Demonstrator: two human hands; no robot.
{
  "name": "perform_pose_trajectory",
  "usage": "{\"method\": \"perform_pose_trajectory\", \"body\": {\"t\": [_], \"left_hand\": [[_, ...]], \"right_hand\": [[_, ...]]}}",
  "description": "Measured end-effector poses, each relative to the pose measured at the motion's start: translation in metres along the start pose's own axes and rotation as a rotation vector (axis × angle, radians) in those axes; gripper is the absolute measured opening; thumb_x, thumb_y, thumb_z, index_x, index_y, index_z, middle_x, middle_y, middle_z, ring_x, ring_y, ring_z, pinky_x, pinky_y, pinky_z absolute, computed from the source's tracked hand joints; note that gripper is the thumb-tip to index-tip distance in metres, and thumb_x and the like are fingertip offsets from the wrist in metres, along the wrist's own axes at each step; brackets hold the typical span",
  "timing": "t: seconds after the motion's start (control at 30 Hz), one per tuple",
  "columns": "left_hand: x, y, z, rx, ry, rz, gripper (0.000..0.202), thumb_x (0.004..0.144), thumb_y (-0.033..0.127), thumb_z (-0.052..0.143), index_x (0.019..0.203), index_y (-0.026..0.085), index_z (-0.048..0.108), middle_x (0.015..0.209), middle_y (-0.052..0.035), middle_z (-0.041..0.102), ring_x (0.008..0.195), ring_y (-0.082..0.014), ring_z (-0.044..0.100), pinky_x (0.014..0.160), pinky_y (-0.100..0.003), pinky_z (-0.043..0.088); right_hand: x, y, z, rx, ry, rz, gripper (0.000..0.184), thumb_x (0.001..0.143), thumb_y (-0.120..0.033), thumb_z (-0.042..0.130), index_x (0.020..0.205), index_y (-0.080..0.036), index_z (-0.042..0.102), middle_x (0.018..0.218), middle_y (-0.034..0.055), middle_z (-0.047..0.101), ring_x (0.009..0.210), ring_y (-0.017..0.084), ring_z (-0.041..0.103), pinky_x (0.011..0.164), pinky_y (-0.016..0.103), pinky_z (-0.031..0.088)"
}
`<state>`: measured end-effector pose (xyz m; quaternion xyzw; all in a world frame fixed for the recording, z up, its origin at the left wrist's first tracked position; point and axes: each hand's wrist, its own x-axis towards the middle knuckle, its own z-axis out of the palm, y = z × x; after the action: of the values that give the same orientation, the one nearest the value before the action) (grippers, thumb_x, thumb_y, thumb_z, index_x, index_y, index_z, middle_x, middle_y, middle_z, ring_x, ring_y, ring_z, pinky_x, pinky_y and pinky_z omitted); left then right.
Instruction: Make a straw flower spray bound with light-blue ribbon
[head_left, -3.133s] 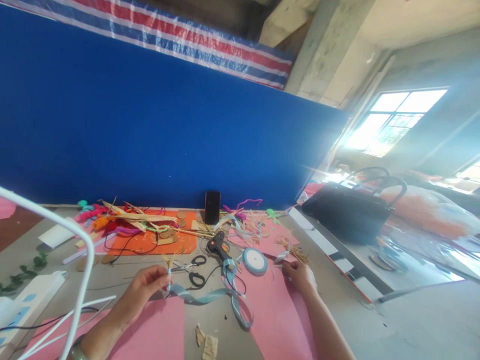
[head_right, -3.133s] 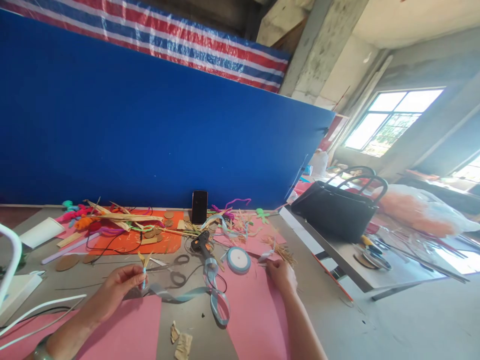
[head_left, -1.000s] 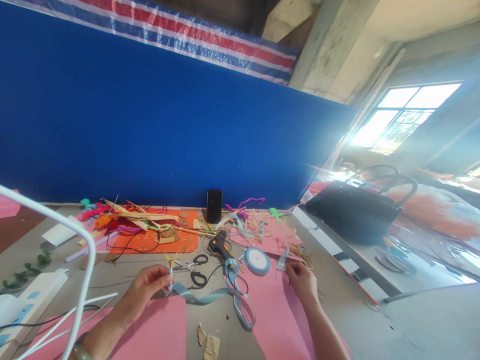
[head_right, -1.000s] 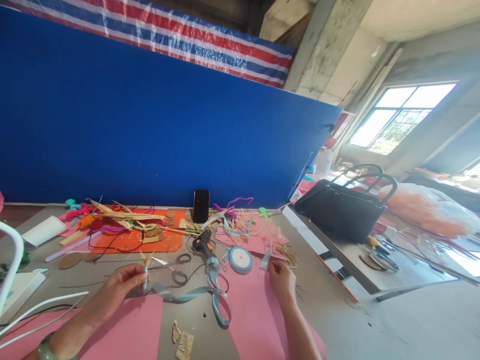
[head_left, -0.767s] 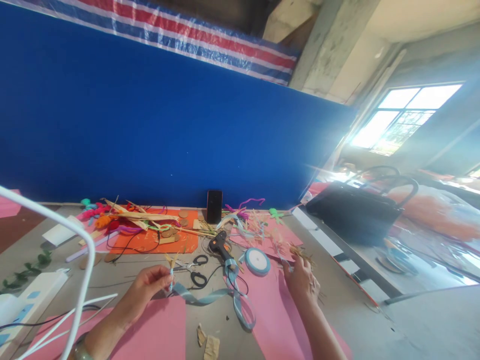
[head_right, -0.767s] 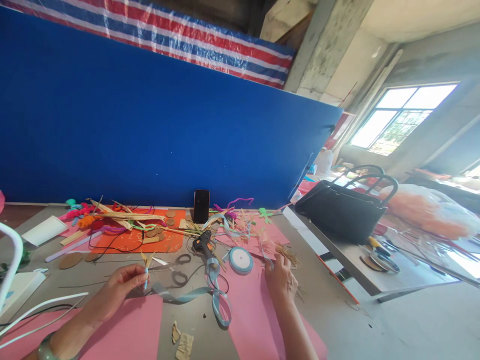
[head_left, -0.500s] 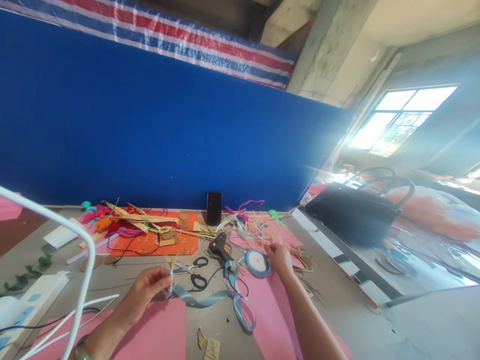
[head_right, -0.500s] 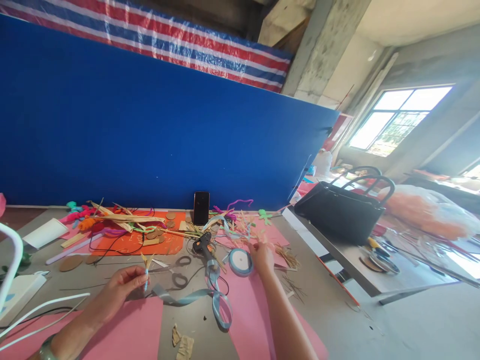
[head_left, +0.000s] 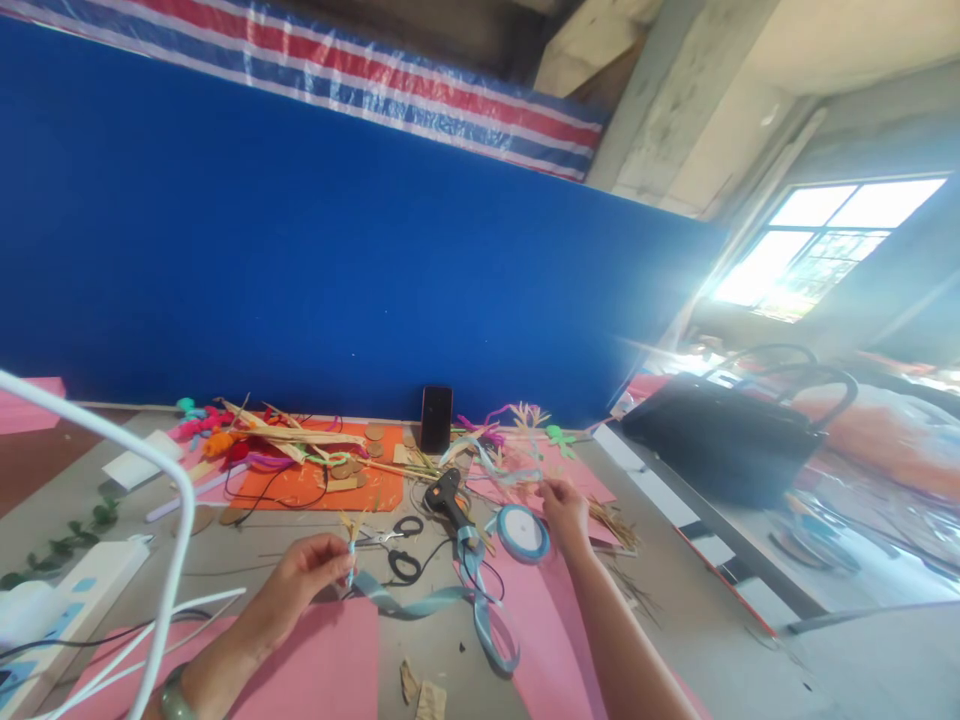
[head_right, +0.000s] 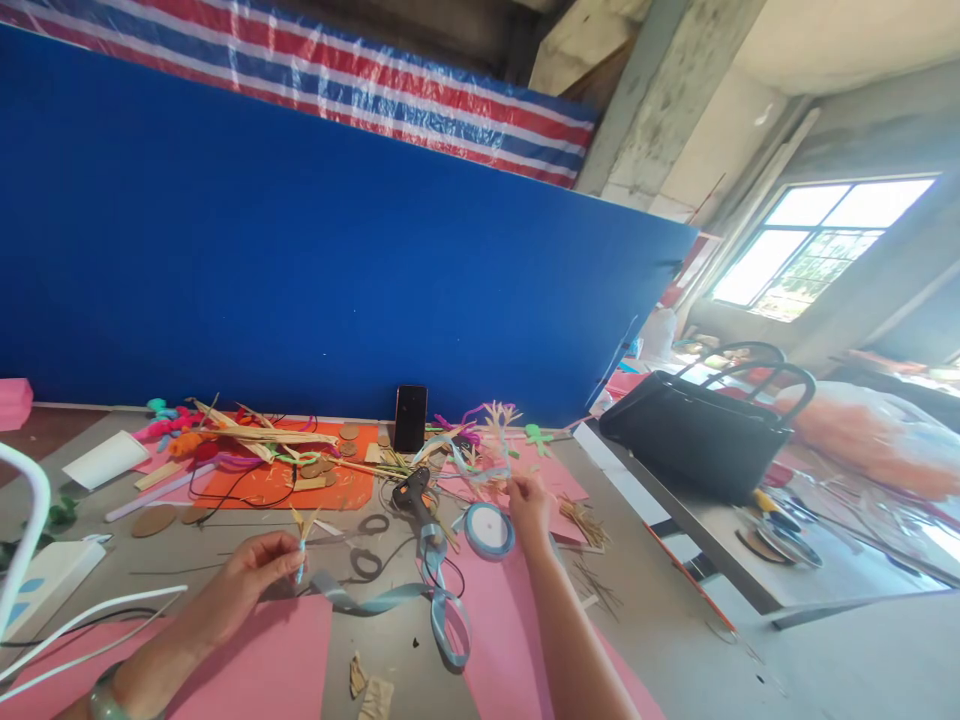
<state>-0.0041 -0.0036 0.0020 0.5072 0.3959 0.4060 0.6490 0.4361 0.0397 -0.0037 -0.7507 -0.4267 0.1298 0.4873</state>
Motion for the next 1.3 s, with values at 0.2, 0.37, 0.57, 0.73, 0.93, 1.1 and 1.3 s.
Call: {"method": "perform_pose_trajectory", "body": {"t": [0.2, 0.37, 0.57, 0.73, 0.93, 1.1, 1.3], "left_hand": [[-0.001, 0.004, 0.003, -0.023, 0.014, -0.028, 0.023, 0.074, 0.038, 0.075, 0.069, 0.017, 0.067, 0.062, 0.0019, 0.062, 0.062, -0.0124, 0.054, 0.065, -0.023, 0.042], [0.001, 0.006, 0.004, 0.000, 0.032, -0.031, 0.025, 0.071, 0.039, 0.077, 0.067, 0.017, 0.068, 0.061, 0.0007, 0.062, 0.061, -0.0133, 0.055, 0.064, -0.024, 0.043], [-0.002, 0.011, 0.007, -0.003, 0.068, -0.016, 0.024, 0.070, 0.040, 0.075, 0.065, 0.018, 0.067, 0.062, 0.0002, 0.062, 0.062, -0.0140, 0.054, 0.065, -0.024, 0.043], [-0.003, 0.017, 0.009, -0.021, 0.081, -0.014, 0.026, 0.066, 0.040, 0.078, 0.062, 0.018, 0.067, 0.060, 0.0005, 0.061, 0.060, -0.0135, 0.053, 0.063, -0.024, 0.042], [0.005, 0.006, 0.004, -0.066, 0.026, 0.027, 0.030, 0.067, 0.043, 0.079, 0.062, 0.017, 0.065, 0.060, -0.0004, 0.063, 0.057, -0.0122, 0.053, 0.061, -0.024, 0.041], [0.005, 0.006, 0.005, -0.058, 0.025, 0.059, 0.032, 0.069, 0.045, 0.078, 0.063, 0.017, 0.064, 0.057, 0.0003, 0.061, 0.057, -0.0121, 0.053, 0.062, -0.024, 0.041], [0.002, 0.017, 0.009, -0.104, 0.069, 0.131, 0.037, 0.068, 0.049, 0.078, 0.058, 0.017, 0.063, 0.058, -0.0009, 0.062, 0.058, -0.0131, 0.053, 0.062, -0.025, 0.042]], "right_hand": [[-0.018, -0.029, -0.005, 0.322, 0.046, -0.089, 0.046, 0.072, -0.059, 0.066, 0.078, -0.014, 0.068, 0.054, -0.0006, 0.061, 0.040, 0.009, 0.043, 0.040, 0.023, 0.032], [-0.030, -0.058, -0.008, 0.487, -0.004, -0.138, 0.040, 0.069, -0.054, 0.073, 0.081, -0.015, 0.068, 0.059, -0.0001, 0.062, 0.040, 0.007, 0.038, 0.038, 0.022, 0.029], [-0.044, -0.090, -0.003, 0.598, -0.098, -0.174, 0.031, 0.072, -0.046, 0.075, 0.084, -0.018, 0.067, 0.065, -0.0001, 0.064, 0.041, 0.006, 0.039, 0.039, 0.022, 0.030], [-0.057, -0.121, 0.000, 0.645, -0.187, -0.193, 0.027, 0.075, -0.042, 0.074, 0.082, -0.018, 0.066, 0.066, 0.0002, 0.063, 0.041, 0.006, 0.038, 0.039, 0.022, 0.030], [-0.071, -0.162, 0.011, 0.702, -0.271, -0.228, 0.024, 0.077, -0.041, 0.073, 0.080, -0.019, 0.063, 0.066, -0.0008, 0.063, 0.041, 0.005, 0.037, 0.040, 0.022, 0.029], [-0.095, -0.200, 0.026, 0.856, -0.371, -0.214, 0.024, 0.076, -0.038, 0.075, 0.081, -0.020, 0.061, 0.064, -0.0024, 0.063, 0.041, 0.004, 0.036, 0.041, 0.020, 0.026], [-0.130, -0.214, 0.057, 0.951, -0.596, -0.068, 0.030, 0.072, -0.041, 0.079, 0.077, -0.019, 0.059, 0.060, -0.0037, 0.060, 0.040, 0.003, 0.032, 0.039, 0.018, 0.021]]}}
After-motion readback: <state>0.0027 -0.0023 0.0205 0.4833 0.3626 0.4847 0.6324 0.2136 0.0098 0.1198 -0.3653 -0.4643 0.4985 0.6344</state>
